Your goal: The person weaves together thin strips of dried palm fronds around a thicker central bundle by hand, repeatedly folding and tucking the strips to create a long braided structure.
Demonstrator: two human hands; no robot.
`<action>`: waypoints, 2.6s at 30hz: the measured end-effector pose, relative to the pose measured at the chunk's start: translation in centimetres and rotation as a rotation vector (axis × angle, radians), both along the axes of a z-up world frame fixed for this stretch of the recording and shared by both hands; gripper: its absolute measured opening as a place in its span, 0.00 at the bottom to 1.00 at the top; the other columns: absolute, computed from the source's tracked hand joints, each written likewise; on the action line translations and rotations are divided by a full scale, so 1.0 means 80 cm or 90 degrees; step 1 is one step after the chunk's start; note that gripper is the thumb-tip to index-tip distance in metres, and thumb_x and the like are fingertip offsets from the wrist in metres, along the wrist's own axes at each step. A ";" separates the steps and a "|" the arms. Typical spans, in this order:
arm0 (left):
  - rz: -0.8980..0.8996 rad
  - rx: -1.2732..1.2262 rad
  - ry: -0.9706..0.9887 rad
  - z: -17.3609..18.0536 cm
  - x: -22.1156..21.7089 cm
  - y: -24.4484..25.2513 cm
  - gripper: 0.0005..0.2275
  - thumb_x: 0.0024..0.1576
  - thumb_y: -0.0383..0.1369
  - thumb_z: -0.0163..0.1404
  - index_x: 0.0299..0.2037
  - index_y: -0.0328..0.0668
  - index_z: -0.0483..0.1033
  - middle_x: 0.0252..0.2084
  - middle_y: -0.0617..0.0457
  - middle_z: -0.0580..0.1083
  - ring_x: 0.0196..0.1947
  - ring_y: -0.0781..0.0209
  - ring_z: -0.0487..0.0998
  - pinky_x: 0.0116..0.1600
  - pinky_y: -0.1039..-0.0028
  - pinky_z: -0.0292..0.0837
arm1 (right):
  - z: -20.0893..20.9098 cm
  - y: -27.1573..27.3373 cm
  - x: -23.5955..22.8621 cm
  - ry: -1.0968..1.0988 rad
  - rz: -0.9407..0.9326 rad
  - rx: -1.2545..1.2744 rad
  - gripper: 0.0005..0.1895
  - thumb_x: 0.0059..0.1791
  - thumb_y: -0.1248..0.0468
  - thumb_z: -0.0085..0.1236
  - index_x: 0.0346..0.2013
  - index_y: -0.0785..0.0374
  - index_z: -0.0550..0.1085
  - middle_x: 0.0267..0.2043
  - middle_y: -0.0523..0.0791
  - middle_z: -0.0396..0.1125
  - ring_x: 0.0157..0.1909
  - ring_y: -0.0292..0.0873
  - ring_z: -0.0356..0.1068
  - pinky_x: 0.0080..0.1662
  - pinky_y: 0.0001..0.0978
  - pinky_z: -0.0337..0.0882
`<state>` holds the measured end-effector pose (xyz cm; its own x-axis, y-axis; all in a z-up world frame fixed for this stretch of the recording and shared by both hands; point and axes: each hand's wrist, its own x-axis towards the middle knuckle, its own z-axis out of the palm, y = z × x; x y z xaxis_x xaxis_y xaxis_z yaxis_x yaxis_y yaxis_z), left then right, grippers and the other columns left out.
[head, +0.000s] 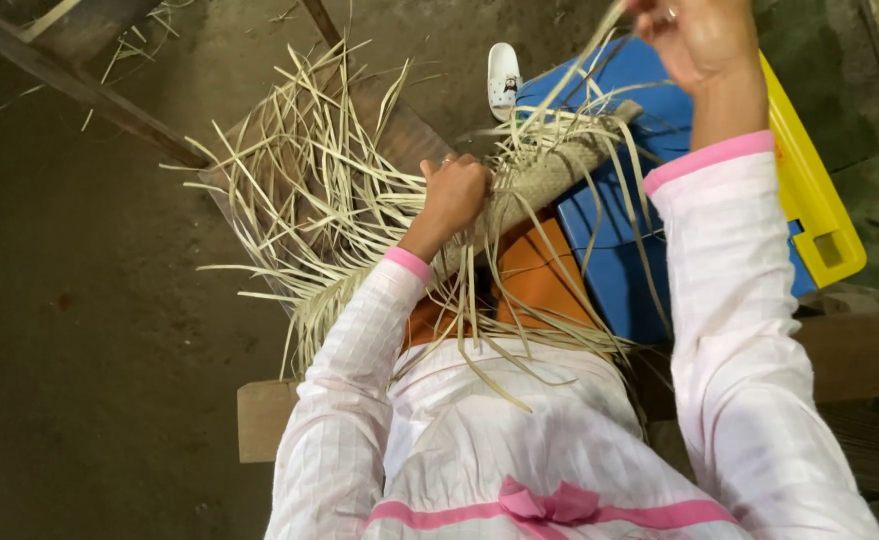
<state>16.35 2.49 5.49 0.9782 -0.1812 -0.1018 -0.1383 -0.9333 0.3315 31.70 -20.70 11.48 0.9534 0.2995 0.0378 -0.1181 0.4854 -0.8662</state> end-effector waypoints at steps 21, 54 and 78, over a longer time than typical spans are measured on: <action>-0.004 0.028 0.113 -0.031 0.026 0.014 0.06 0.43 0.26 0.53 0.31 0.43 0.75 0.33 0.46 0.72 0.41 0.43 0.72 0.49 0.32 0.47 | -0.127 0.112 -0.143 -0.064 0.101 -0.476 0.10 0.42 0.65 0.53 0.38 0.61 0.73 0.29 0.46 0.68 0.21 0.34 0.67 0.27 0.24 0.68; 0.041 -0.039 0.154 -0.030 0.026 0.013 0.07 0.49 0.37 0.43 0.27 0.53 0.75 0.28 0.52 0.74 0.39 0.48 0.74 0.45 0.39 0.54 | -0.105 0.108 -0.207 -0.185 -0.135 -0.233 0.06 0.38 0.68 0.61 0.28 0.59 0.74 0.29 0.44 0.69 0.35 0.34 0.67 0.41 0.26 0.68; 0.055 -0.201 0.132 -0.054 0.021 0.019 0.05 0.51 0.35 0.46 0.28 0.51 0.75 0.27 0.54 0.75 0.40 0.47 0.73 0.49 0.32 0.45 | -0.173 0.133 -0.223 0.007 -0.115 -0.740 0.07 0.34 0.57 0.56 0.24 0.52 0.75 0.21 0.39 0.68 0.31 0.44 0.70 0.38 0.38 0.69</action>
<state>18.00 3.99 1.17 0.9557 -0.1533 -0.2515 0.0364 -0.7860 0.6172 13.89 -10.10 -2.34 0.9840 0.0086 -0.1780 -0.1393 -0.5858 -0.7984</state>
